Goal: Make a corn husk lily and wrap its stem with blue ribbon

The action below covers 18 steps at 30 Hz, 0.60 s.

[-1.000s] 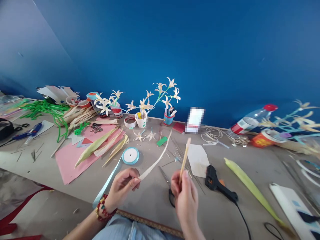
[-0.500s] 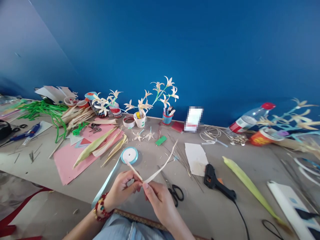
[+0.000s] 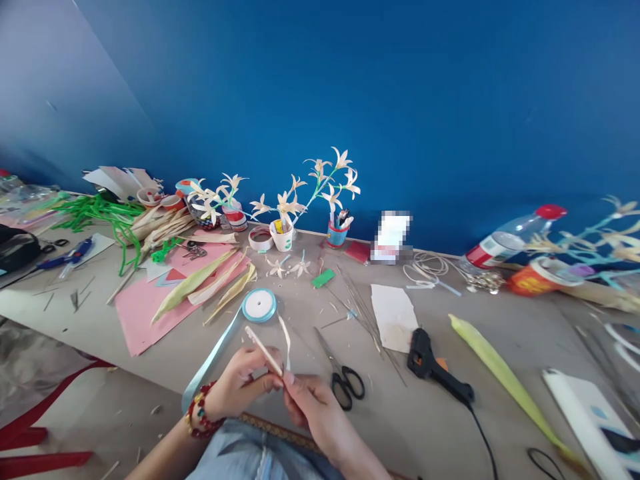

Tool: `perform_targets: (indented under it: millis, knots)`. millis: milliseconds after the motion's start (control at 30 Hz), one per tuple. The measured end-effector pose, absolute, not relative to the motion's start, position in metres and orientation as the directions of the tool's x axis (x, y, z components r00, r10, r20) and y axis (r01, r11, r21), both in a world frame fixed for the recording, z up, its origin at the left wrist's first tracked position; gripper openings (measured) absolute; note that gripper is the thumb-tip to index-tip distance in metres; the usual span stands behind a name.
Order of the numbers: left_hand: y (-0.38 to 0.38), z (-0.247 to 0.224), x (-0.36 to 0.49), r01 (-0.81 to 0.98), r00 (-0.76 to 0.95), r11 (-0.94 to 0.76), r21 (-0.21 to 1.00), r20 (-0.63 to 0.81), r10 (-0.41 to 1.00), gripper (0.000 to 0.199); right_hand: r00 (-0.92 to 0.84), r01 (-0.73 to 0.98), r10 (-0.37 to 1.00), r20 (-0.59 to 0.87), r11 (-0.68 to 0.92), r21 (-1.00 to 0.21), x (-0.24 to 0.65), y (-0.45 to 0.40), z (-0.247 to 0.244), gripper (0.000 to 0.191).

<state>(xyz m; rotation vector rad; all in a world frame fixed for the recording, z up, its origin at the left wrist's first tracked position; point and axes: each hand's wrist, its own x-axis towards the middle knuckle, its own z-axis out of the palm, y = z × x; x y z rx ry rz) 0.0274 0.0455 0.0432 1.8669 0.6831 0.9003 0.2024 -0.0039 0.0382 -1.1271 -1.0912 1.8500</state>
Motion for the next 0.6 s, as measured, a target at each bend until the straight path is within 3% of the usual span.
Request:
perform_targets:
  millis: [267, 600]
  knots:
    - [0.039, 0.035, 0.028, -0.031, 0.586, -0.361, 0.932, 0.309, 0.749, 0.028, -0.542, -0.306, 0.727, -0.422, -0.638, -0.707, 0.209, -0.013, 0.043, 0.062]
    - [0.039, 0.031, 0.025, 0.001, 0.590, -0.385, 0.923, 0.310, 0.745, 0.028, -0.698, -0.364, 0.612, -0.370, -0.750, -0.552, 0.223, -0.019, 0.048, 0.061]
